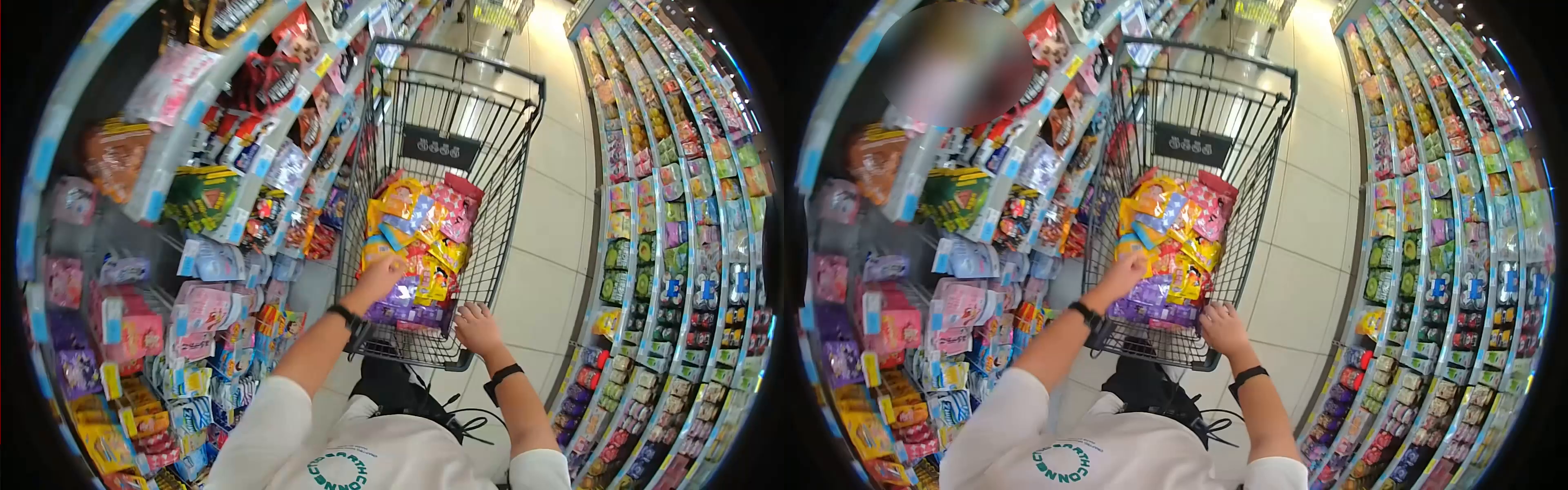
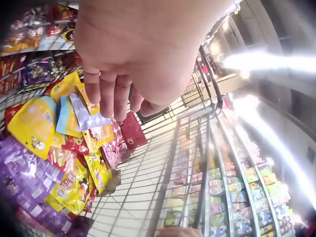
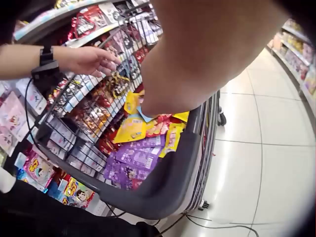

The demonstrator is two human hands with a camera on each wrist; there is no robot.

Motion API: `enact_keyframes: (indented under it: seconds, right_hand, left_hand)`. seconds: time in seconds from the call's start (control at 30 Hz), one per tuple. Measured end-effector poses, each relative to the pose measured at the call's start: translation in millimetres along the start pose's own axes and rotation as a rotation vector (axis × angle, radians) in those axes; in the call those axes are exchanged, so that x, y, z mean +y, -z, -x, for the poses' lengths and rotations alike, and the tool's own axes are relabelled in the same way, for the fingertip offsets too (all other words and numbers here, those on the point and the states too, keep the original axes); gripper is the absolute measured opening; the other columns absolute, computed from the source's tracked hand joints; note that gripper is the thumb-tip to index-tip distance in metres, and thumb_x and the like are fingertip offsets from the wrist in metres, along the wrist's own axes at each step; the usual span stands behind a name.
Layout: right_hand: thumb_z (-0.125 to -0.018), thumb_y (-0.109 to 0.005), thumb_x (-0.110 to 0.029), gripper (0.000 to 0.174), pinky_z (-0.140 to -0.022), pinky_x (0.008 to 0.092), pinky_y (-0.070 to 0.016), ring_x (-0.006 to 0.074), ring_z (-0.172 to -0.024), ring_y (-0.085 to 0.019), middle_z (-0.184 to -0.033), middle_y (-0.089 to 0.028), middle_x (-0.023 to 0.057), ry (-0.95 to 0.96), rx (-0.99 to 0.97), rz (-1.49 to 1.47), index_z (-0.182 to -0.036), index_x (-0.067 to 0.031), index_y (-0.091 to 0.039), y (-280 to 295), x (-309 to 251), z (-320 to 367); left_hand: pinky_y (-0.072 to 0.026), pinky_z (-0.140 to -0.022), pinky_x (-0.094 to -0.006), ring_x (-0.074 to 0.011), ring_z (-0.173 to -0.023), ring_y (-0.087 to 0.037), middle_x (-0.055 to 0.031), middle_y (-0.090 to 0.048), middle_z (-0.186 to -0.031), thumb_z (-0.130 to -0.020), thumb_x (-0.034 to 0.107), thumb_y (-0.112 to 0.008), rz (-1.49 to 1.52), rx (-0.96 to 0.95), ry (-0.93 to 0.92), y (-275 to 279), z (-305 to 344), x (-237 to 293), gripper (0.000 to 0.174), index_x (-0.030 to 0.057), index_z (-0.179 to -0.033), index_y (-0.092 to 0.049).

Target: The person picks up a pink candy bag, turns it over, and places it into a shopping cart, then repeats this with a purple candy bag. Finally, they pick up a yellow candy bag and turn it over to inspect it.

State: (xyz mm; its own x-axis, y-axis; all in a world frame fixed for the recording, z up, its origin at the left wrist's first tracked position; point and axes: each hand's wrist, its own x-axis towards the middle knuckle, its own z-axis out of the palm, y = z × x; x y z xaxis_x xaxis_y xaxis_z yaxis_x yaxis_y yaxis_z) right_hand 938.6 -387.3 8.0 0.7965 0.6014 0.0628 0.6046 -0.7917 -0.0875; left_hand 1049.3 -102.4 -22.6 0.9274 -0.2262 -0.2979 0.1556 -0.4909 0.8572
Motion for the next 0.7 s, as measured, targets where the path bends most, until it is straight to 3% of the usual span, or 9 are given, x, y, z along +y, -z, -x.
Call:
enact_keyframes:
  seconds: [0.1,0.17,0.23,0.37,0.47,0.57,0.6,0.7]
  right_hand:
    - [-0.077,-0.061,-0.029,0.018,-0.086,0.0397,-0.0404,0.0228,-0.095,-0.052,-0.090,-0.057,0.0037,-0.035,-0.195,-0.081,-0.084,-0.0120,-0.060,-19,2,-5]
    - [-0.074,-0.063,-0.029,0.018,-0.083,0.0393,-0.0412,0.0214,-0.088,-0.053,-0.083,-0.057,0.0029,-0.099,-0.212,-0.157,-0.077,-0.0111,-0.060,-24,2,-4]
    - [-0.076,-0.062,-0.031,0.020,-0.081,0.0380,-0.0407,0.0212,-0.086,-0.053,-0.080,-0.057,0.0019,-0.097,-0.243,-0.177,-0.077,-0.0116,-0.059,-22,4,-2]
    - [-0.077,-0.060,-0.034,0.022,-0.077,0.0355,-0.0399,0.0201,-0.081,-0.052,-0.075,-0.056,0.0006,-0.115,-0.281,-0.214,-0.074,-0.0122,-0.058,-22,8,-6]
    - [-0.075,-0.061,-0.033,0.020,-0.075,0.0344,-0.0402,0.0197,-0.079,-0.053,-0.076,-0.057,0.0007,-0.124,-0.248,-0.229,-0.073,-0.0128,-0.057,-26,5,-5]
    - [-0.074,-0.062,-0.031,0.018,-0.072,0.0322,-0.0405,0.0186,-0.077,-0.054,-0.075,-0.057,0.0001,-0.138,-0.238,-0.233,-0.072,-0.0131,-0.057,-29,10,-5]
    - [-0.073,-0.063,-0.030,0.019,-0.070,0.0319,-0.0399,0.0176,-0.074,-0.053,-0.073,-0.055,-0.0002,-0.143,-0.198,-0.243,-0.070,-0.0138,-0.055,-30,10,-5]
    - [-0.072,-0.063,-0.028,0.017,-0.067,0.0309,-0.0390,0.0162,-0.070,-0.052,-0.070,-0.052,-0.0009,-0.153,-0.172,-0.249,-0.068,-0.0148,-0.053,-33,9,-1]
  left_hand:
    - [-0.0486,-0.070,-0.0393,-0.0339,-0.085,-0.061,-0.0181,-0.064,-0.092,-0.086,0.021,-0.057,-0.175,-0.043,0.052,-1,-82,1,0.021,0.0015,-0.092,-0.061]
    - [-0.0488,-0.074,-0.0417,-0.0363,-0.090,-0.059,-0.0185,-0.063,-0.094,-0.082,0.021,-0.058,-0.303,0.008,-0.120,-9,-137,-36,0.020,0.0032,-0.092,-0.062]
    - [-0.0481,-0.078,-0.0439,-0.0355,-0.093,-0.059,-0.0167,-0.062,-0.098,-0.077,0.020,-0.059,-0.561,0.089,-0.131,-2,-168,-44,0.021,0.0051,-0.092,-0.064]
    - [-0.0471,-0.087,-0.0447,-0.0336,-0.107,-0.052,-0.0114,-0.050,-0.126,-0.074,0.022,-0.060,-0.706,0.150,0.039,11,-226,-69,0.034,0.0121,-0.106,-0.065]
    - [-0.0449,-0.092,-0.0439,-0.0334,-0.116,-0.047,-0.0107,-0.044,-0.134,-0.073,0.023,-0.061,-0.791,0.074,0.004,9,-263,-87,0.044,0.0131,-0.116,-0.061]
    - [-0.0417,-0.096,-0.0441,-0.0336,-0.121,-0.044,-0.0113,-0.042,-0.138,-0.072,0.025,-0.062,-0.833,0.159,-0.140,-11,-302,-112,0.043,0.0100,-0.113,-0.062]
    - [-0.0415,-0.097,-0.0431,-0.0327,-0.119,-0.045,-0.0137,-0.042,-0.138,-0.078,0.032,-0.063,-0.909,0.102,-0.122,-12,-306,-106,0.050,0.0066,-0.121,-0.056]
    - [-0.0416,-0.096,-0.0428,-0.0332,-0.118,-0.046,-0.0162,-0.047,-0.132,-0.078,0.033,-0.062,-0.816,0.024,-0.017,-19,-312,-108,0.052,0.0041,-0.122,-0.055]
